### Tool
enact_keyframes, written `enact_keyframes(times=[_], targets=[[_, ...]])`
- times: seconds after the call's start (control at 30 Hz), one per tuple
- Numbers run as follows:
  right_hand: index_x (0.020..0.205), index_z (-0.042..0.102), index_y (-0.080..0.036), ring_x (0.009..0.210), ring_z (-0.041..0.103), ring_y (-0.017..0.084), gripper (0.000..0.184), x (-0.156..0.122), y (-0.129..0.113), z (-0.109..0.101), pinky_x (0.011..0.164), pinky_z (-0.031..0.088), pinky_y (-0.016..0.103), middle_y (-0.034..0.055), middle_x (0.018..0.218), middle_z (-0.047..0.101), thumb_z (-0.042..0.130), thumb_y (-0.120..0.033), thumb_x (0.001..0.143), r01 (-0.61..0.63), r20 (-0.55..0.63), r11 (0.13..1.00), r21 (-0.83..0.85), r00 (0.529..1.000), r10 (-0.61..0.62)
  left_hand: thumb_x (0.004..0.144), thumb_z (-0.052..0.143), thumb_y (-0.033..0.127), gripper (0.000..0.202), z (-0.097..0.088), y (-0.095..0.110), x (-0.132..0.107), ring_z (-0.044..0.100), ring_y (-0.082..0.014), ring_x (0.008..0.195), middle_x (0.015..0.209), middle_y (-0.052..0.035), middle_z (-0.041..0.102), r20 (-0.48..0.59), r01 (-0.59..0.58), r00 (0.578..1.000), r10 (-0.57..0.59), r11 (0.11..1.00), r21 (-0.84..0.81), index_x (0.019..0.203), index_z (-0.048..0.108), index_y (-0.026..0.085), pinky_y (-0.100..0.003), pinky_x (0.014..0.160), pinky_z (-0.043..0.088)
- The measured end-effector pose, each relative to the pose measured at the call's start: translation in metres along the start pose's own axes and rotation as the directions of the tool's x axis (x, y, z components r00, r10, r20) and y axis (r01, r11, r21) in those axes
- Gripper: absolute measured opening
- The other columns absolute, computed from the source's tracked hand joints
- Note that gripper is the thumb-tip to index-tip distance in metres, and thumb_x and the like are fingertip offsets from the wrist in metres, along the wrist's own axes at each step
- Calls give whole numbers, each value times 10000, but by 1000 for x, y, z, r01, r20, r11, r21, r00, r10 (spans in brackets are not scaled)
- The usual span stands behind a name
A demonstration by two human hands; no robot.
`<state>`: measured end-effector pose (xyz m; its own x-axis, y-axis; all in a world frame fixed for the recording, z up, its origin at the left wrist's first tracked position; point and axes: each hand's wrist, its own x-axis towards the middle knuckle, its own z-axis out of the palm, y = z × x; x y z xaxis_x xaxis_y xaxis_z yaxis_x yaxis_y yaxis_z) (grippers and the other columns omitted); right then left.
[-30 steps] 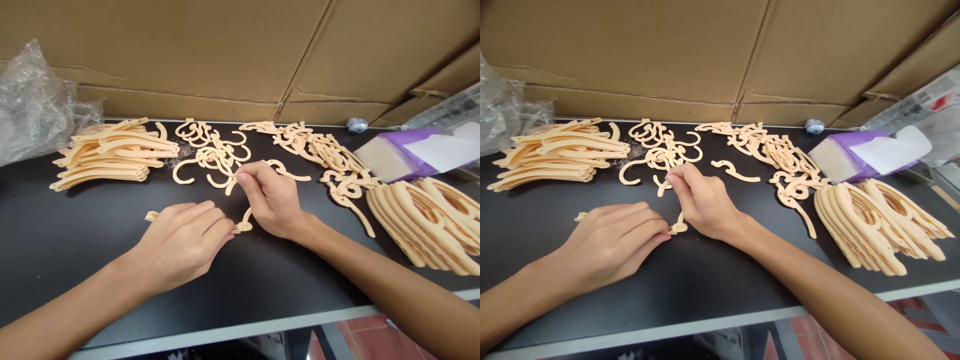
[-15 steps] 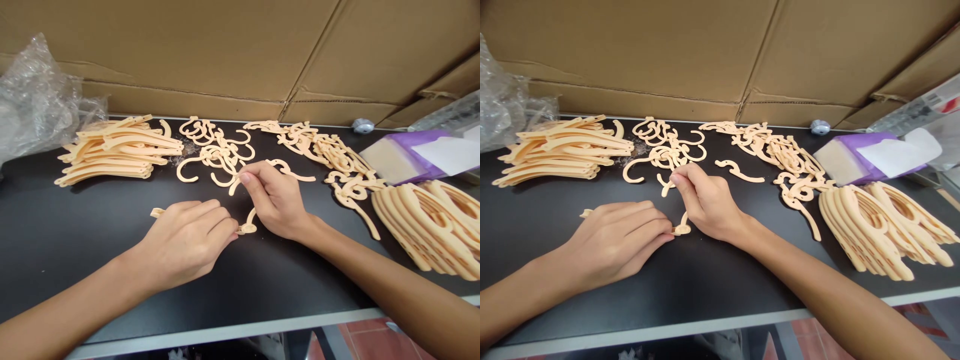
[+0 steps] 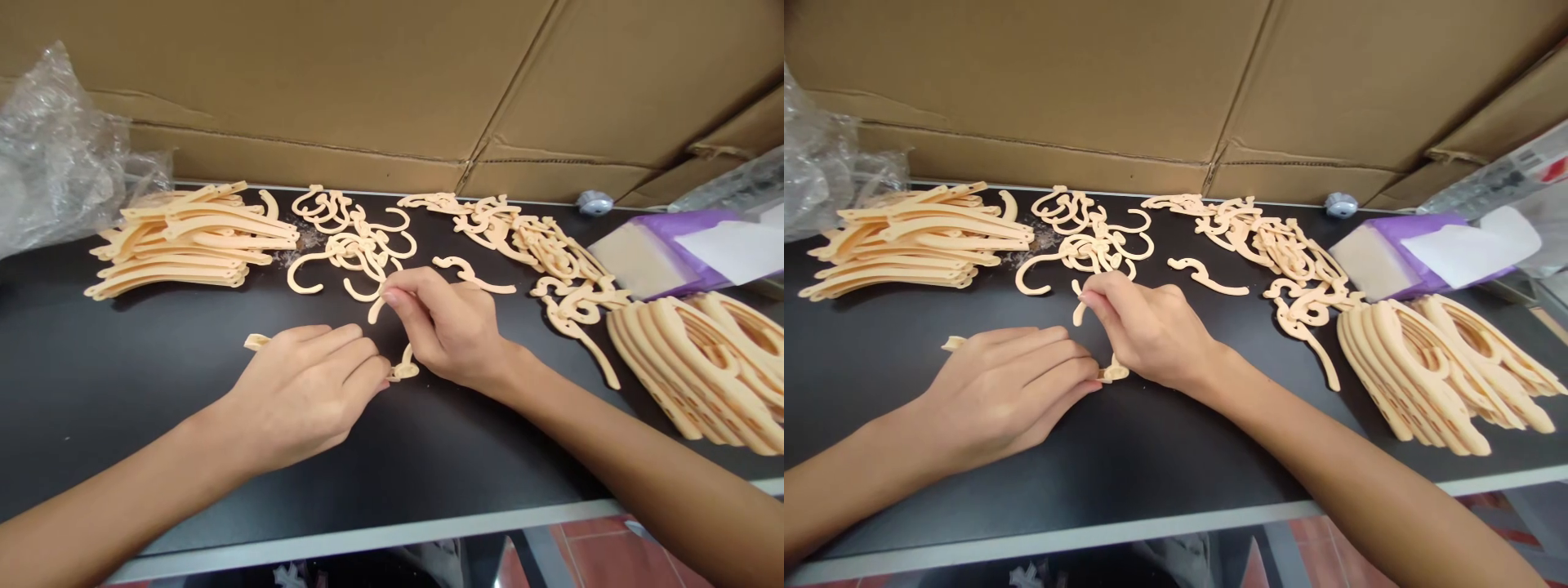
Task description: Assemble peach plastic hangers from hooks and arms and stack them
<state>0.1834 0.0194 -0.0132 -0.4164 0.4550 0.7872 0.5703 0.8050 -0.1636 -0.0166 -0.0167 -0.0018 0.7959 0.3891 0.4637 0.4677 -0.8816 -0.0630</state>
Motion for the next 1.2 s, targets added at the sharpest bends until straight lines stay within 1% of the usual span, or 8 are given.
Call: enact_keyframes(times=[0.13, 0.27, 0.33, 0.5, 0.7, 0.93, 1.1, 1.2], targets=[[967, 590, -188, 528, 602, 67, 142, -1, 2, 2, 502, 402, 202, -28, 761, 740, 471, -174, 1044, 23, -1, 1000, -14, 1000, -23, 941, 604, 115, 162, 0, -1, 0, 579, -189, 651, 733, -20, 673, -17, -11, 1000, 11, 1000, 13, 808, 686, 157, -333, 586, 471], [972, 595, -174, 515, 595, 69, 183, -1, 4, 3, 493, 384, 216, -28, 723, 727, 437, -197, 1062, 38, 9, 998, -46, 999, -38, 933, 620, 112, 158, 1, 0, 2, 586, -190, 638, 707, -17, 663, -35, -22, 999, 23, 999, 29, 797, 690, 153, -336, 573, 476], [978, 593, -165, 526, 602, 68, 188, 0, 3, 3, 493, 379, 224, -24, 738, 734, 428, -193, 1064, 62, 13, 996, -58, 998, -61, 935, 624, 116, 166, 1, 0, 3, 593, -193, 629, 688, -18, 657, -45, -24, 999, 26, 999, 36, 786, 692, 146, -341, 565, 481], [972, 575, -162, 577, 639, 69, 197, 3, -2, 2, 477, 354, 253, -19, 753, 734, 404, -169, 1070, 133, 8, 988, -72, 991, -133, 944, 625, 122, 151, 1, 0, 5, 647, -206, 644, 731, -36, 714, -72, -35, 997, 38, 998, 44, 824, 718, 126, -353, 572, 515], [973, 569, -172, 510, 585, 71, 186, 1, -4, 3, 466, 373, 260, -36, 693, 705, 411, -180, 1070, 148, -25, 983, -111, 988, -152, 941, 627, 116, 124, 2, 0, 3, 689, -216, 684, 781, -41, 747, -85, -26, 996, 30, 999, 44, 871, 730, 123, -354, 569, 525], [983, 567, -165, 509, 581, 74, 141, -1, -4, 5, 472, 387, 265, -30, 702, 709, 449, -179, 1060, 176, -51, 975, -136, 982, -184, 929, 626, 106, 149, 2, 3, 4, 657, -212, 638, 723, -37, 710, -84, -22, 996, 29, 996, 84, 807, 707, 129, -360, 543, 495], [994, 567, -158, 509, 570, 70, 134, -1, -3, 6, 477, 379, 270, -39, 698, 705, 452, -176, 1060, 185, -25, 968, -172, 981, -192, 935, 627, 115, 180, 3, 7, 4, 663, -209, 639, 708, -31, 702, -79, -2, 997, 10, 994, 107, 764, 680, 137, -357, 534, 471], [1001, 564, -160, 519, 579, 71, 119, -2, -2, 7, 489, 379, 270, -39, 703, 707, 462, -180, 1058, 194, -31, 964, -180, 979, -203, 940, 633, 126, 177, 4, 8, 3, 675, -203, 651, 728, -36, 718, -102, 10, 995, 1, 994, 111, 768, 675, 137, -348, 547, 474]])
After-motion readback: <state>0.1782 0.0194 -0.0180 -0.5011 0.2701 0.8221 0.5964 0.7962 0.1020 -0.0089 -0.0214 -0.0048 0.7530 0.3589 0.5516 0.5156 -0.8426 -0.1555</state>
